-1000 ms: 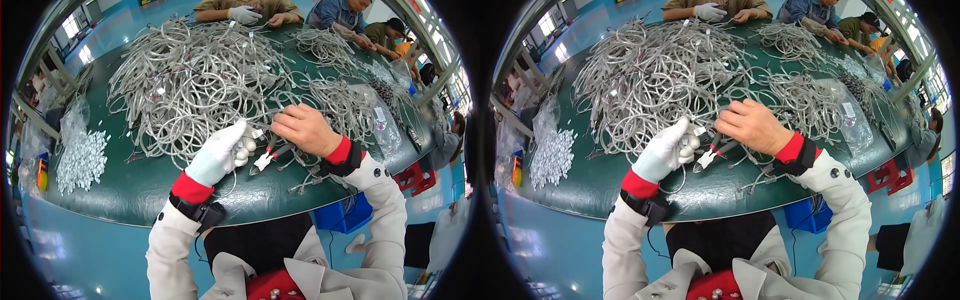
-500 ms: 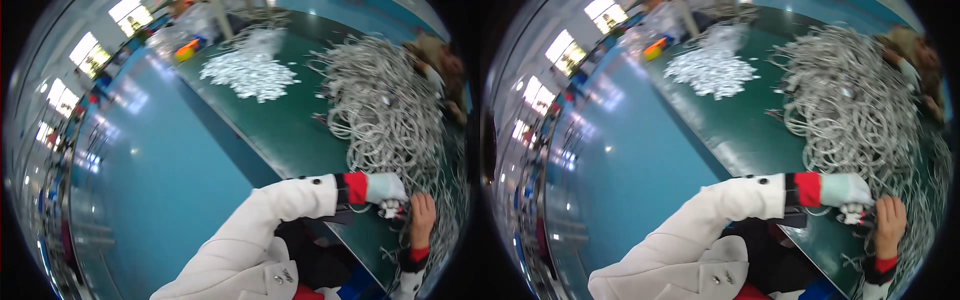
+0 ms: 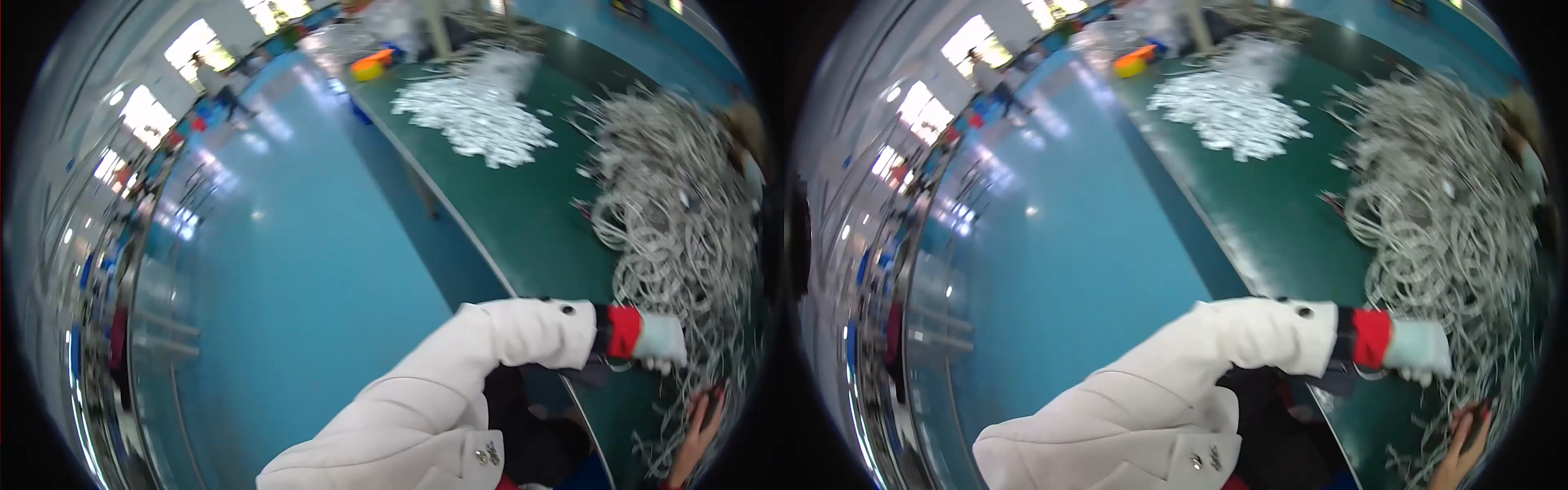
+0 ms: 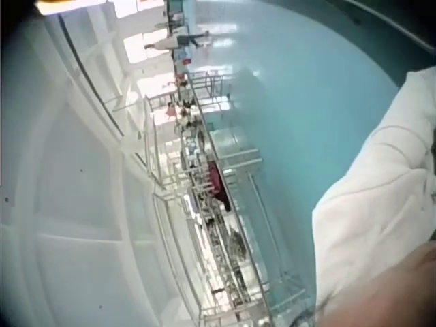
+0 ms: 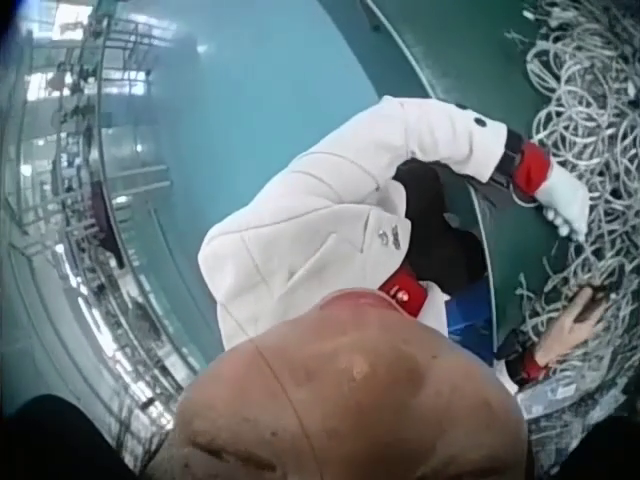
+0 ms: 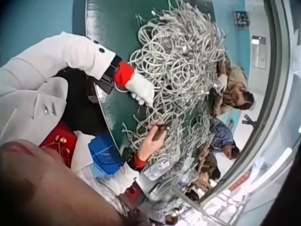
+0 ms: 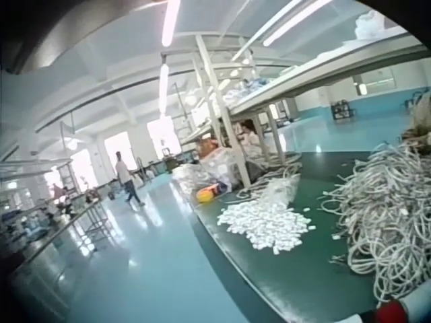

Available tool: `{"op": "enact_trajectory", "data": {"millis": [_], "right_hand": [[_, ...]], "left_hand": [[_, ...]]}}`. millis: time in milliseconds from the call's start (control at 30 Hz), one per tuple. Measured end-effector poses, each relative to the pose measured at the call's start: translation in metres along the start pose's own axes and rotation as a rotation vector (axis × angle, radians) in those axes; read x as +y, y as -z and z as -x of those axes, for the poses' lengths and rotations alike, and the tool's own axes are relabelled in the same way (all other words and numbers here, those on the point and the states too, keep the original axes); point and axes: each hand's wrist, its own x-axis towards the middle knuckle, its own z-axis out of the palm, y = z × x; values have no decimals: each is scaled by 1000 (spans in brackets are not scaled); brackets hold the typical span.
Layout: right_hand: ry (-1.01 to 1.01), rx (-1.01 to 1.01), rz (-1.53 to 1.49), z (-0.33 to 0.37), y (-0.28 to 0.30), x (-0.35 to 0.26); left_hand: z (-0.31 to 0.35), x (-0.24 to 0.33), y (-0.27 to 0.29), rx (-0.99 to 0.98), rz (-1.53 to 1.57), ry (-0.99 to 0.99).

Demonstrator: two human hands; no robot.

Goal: Cutting individual white wire loops from a tangled pile using wire cutters.

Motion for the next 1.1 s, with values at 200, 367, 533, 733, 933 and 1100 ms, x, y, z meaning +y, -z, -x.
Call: {"op": "enact_trajectory", "data": {"millis": [200,367,533,733,933,1100], "right_hand": [[-230,-108,-340,-10,-51,-38],[-263,-118,-248,23,-19,-24],[-308,-195,-267,34,-9,-25],[-444,-353,-314,30,-14,-31],[-500,-424,-292,25,-8,-36],[-518,-532,-223,15,-8,-39]], "left_hand": [[46,1,44,243,30,160],[18,20,9,97,17,194],[15,22,-12,199,-138,267],[23,20,-8,211,-62,173],[26,20,-4,131,226,16],[25,20,-3,113,318,-52]]}}
